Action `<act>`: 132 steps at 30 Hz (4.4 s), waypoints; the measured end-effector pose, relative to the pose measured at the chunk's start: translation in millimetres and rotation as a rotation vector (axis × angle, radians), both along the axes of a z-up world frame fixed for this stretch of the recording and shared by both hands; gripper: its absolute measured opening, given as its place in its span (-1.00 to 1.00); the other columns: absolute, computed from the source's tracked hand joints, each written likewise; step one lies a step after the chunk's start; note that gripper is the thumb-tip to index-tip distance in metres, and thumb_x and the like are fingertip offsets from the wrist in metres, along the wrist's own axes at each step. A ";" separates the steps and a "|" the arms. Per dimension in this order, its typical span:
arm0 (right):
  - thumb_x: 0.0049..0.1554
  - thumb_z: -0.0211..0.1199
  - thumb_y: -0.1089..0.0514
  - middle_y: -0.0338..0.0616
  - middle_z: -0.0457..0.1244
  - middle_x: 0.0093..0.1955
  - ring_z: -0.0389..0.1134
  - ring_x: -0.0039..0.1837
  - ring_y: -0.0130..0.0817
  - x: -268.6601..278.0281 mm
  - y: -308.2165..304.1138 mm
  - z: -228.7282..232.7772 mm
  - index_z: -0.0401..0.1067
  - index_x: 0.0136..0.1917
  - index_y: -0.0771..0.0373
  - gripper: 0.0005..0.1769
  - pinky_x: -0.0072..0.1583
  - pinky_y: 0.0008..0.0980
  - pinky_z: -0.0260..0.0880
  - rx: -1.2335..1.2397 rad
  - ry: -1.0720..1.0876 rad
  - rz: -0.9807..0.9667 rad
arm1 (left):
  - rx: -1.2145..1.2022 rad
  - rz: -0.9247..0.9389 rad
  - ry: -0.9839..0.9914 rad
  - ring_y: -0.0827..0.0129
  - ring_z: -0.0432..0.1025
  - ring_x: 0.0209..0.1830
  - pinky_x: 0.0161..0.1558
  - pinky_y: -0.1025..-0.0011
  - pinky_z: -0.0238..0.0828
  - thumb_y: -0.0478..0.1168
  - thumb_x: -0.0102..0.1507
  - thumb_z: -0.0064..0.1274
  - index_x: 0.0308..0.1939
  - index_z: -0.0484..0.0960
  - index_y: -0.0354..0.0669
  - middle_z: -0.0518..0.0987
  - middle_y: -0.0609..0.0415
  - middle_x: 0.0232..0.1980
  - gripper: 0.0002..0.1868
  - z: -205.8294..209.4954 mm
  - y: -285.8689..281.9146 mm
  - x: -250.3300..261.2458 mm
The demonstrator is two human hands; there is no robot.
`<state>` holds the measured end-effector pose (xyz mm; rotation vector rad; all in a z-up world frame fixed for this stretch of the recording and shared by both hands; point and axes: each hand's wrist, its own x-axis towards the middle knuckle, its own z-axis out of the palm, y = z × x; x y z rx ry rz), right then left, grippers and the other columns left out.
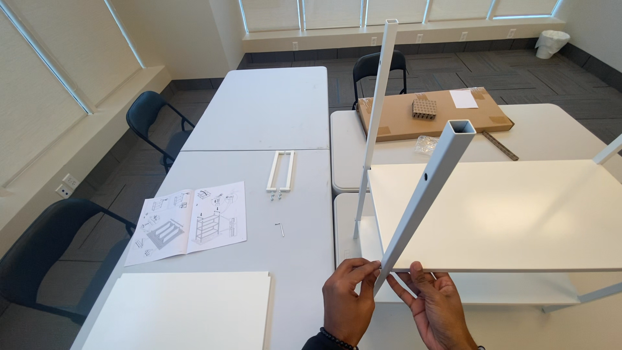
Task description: The person attaches metal support bars to a white shelf board using screws and then places another shelf board onto the partially assembled frame by hand.
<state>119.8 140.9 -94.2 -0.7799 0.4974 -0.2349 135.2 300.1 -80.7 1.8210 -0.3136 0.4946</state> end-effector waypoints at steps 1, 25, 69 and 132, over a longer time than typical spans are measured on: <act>0.27 0.23 0.22 0.20 0.35 -0.05 0.46 0.11 0.08 -0.9 0.3 1.2 0.25 -0.06 0.42 -0.77 0.40 0.40 0.49 -0.006 -0.005 0.006 | -0.010 -0.025 0.023 0.29 0.69 -0.18 -0.17 0.37 0.69 -0.32 0.25 0.24 -0.04 0.87 -0.01 0.77 0.13 -0.14 -0.77 1.1 -0.6 -0.2; 0.30 0.15 0.29 0.20 0.27 -0.02 0.43 0.25 0.17 -5.9 11.9 21.9 0.12 0.03 0.38 -0.79 0.44 0.43 0.44 0.005 0.017 0.002 | -0.251 -0.204 0.570 0.46 0.66 -0.30 -0.07 0.48 0.75 -0.19 0.09 0.51 -0.29 0.88 -0.17 0.82 0.09 -0.33 -0.81 14.7 12.0 24.8; 0.27 0.21 0.27 0.08 0.28 -0.05 0.44 0.21 0.07 -8.3 11.4 21.9 0.18 0.00 0.41 -0.78 0.44 0.31 0.49 0.004 -0.006 0.050 | -0.078 -0.107 0.570 0.50 0.68 -0.26 -0.04 0.52 0.72 -0.24 0.18 0.39 -0.20 0.88 -0.07 0.84 0.18 -0.27 -0.88 22.3 9.2 12.2; 0.30 0.15 0.30 0.21 0.27 -0.01 0.43 0.25 0.13 -8.2 12.7 32.6 0.14 -0.01 0.44 -0.78 0.43 0.32 0.48 -0.012 0.038 0.036 | -0.189 -0.215 0.601 0.42 0.69 -0.20 0.03 0.47 0.75 -0.35 0.25 0.26 0.03 0.81 -0.04 0.74 0.14 -0.22 -0.73 41.4 12.8 16.2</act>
